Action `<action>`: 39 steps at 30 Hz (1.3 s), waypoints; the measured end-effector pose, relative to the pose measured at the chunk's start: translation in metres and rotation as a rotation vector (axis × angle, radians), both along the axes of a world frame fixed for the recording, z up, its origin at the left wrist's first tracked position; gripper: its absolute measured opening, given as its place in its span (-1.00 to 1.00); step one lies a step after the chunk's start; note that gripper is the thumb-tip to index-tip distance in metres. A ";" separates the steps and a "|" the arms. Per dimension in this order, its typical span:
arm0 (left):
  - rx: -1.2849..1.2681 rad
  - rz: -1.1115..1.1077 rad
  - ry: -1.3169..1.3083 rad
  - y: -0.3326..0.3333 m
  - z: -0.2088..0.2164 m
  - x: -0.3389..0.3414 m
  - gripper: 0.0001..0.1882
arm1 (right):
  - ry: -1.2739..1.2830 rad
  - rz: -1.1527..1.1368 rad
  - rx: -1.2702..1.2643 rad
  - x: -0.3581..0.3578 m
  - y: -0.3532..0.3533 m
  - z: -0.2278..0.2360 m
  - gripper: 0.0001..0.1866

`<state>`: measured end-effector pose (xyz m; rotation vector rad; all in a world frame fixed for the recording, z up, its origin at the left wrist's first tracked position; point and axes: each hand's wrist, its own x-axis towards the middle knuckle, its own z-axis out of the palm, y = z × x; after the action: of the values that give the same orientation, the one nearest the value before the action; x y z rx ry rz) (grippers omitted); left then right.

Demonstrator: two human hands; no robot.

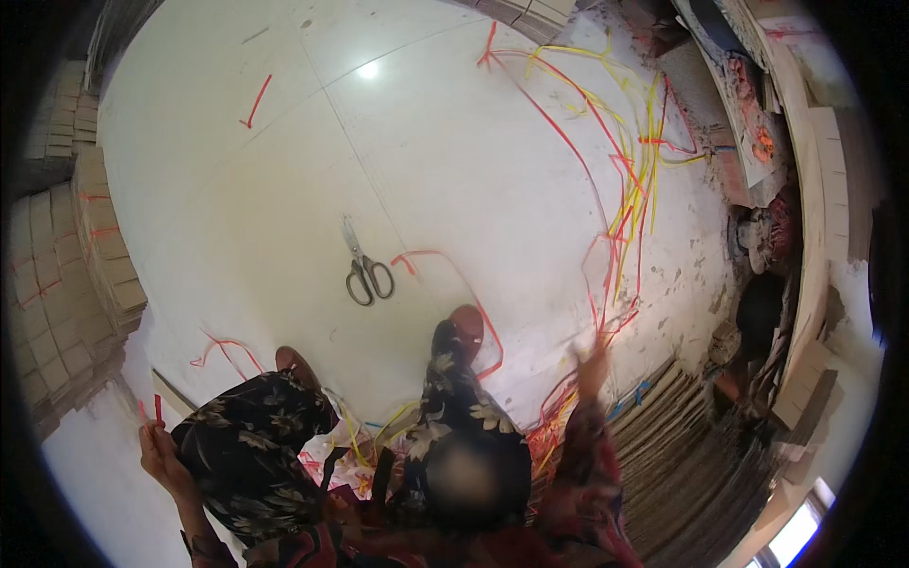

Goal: The person gathers a stack of thin paper sheets from a pile, aligns them, and ties them together with a red string. They then cut the excess string with scissors.

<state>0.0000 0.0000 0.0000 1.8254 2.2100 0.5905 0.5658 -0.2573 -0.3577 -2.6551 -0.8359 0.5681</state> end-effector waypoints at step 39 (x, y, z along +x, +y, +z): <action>-0.194 0.002 0.028 0.017 0.008 0.029 -0.86 | -0.140 0.344 -0.145 0.254 0.246 -0.065 -0.39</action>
<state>0.0291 0.0167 0.0084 1.7435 2.2010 0.3391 0.8201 -0.0110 -0.4229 -2.7212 -1.3567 0.5439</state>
